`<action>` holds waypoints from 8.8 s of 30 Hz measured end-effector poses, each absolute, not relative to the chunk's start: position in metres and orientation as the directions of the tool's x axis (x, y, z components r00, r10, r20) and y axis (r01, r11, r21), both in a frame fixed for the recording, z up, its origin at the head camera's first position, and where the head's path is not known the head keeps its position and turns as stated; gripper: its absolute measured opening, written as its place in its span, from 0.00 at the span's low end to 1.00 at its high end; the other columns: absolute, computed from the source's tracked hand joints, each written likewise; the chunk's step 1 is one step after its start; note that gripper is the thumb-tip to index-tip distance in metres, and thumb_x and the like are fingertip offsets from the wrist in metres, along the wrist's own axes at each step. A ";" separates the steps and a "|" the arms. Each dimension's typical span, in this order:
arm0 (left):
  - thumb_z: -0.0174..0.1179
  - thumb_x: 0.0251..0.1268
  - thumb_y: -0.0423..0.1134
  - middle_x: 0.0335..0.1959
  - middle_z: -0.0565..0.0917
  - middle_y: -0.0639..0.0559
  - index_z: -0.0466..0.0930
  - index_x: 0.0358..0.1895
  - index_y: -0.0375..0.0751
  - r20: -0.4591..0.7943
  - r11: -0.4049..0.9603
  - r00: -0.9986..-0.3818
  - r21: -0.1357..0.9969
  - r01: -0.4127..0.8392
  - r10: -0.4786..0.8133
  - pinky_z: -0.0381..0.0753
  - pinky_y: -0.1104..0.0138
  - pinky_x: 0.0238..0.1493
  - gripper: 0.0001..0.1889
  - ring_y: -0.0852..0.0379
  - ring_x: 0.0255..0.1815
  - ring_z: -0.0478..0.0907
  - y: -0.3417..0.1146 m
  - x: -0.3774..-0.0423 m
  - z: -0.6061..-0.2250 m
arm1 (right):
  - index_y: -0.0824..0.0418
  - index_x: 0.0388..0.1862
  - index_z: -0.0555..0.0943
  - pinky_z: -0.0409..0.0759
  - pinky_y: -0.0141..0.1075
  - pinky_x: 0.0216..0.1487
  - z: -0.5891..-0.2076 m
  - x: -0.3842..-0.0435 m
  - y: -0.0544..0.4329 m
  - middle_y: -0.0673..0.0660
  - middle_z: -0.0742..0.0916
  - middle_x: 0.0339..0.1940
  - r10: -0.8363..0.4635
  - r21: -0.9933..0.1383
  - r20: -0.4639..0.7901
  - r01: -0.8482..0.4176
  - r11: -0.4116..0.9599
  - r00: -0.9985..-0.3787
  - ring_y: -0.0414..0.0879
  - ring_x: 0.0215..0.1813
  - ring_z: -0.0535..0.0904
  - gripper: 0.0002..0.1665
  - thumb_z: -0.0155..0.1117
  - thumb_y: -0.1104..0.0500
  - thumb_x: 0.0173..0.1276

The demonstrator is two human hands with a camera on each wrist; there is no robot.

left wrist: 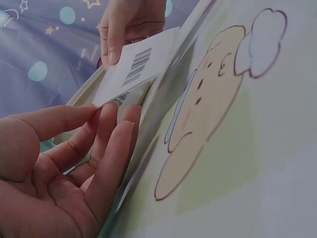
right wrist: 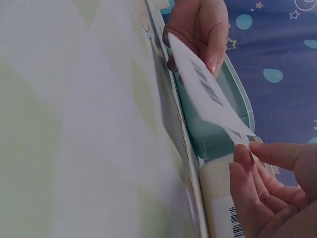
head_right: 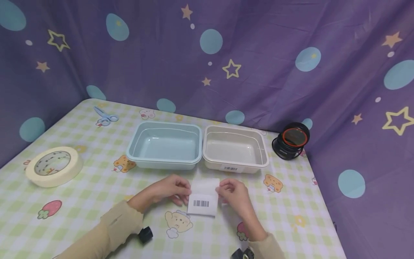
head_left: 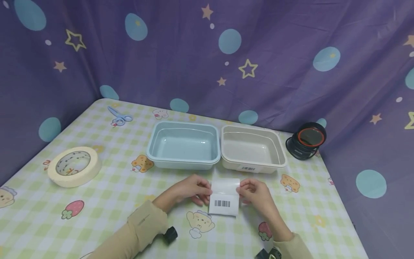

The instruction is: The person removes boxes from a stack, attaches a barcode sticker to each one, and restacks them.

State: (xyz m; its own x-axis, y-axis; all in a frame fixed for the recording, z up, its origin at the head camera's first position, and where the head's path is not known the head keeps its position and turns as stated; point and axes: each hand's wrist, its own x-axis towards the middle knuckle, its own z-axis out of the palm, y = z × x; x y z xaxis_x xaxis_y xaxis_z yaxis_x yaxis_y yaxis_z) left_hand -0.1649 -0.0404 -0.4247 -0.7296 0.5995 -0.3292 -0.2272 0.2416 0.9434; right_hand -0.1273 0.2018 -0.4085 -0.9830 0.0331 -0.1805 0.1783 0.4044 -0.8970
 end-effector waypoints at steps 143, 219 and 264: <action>0.52 0.71 0.31 0.30 0.81 0.32 0.74 0.36 0.26 0.250 -0.034 -0.912 0.967 0.253 0.324 0.86 0.65 0.32 0.08 0.64 0.26 0.82 -0.030 -0.132 -0.304 | 0.73 0.31 0.81 0.80 0.17 0.34 -0.303 -0.100 0.166 0.65 0.88 0.25 0.123 -0.601 0.741 -0.571 0.560 -0.660 0.22 0.32 0.80 0.03 0.64 0.76 0.58; 0.51 0.71 0.38 0.29 0.85 0.41 0.76 0.44 0.18 -0.267 0.745 -0.960 0.623 -0.238 -0.083 0.78 0.70 0.26 0.19 0.63 0.24 0.80 -0.270 -0.204 -0.361 | 0.79 0.32 0.77 0.79 0.16 0.30 -0.306 -0.110 0.171 0.71 0.86 0.26 0.142 -0.682 0.694 -0.582 0.443 -0.706 0.25 0.32 0.82 0.03 0.59 0.75 0.64; 0.58 0.69 0.41 0.55 0.81 0.45 0.75 0.60 0.38 0.167 0.382 -0.901 0.863 0.330 0.400 0.85 0.70 0.42 0.19 0.50 0.51 0.81 -0.024 -0.123 -0.314 | 0.62 0.34 0.83 0.85 0.28 0.30 -0.339 -0.115 0.138 0.55 0.88 0.38 -0.068 -0.661 0.646 -0.601 0.449 -0.760 0.45 0.40 0.86 0.03 0.64 0.68 0.65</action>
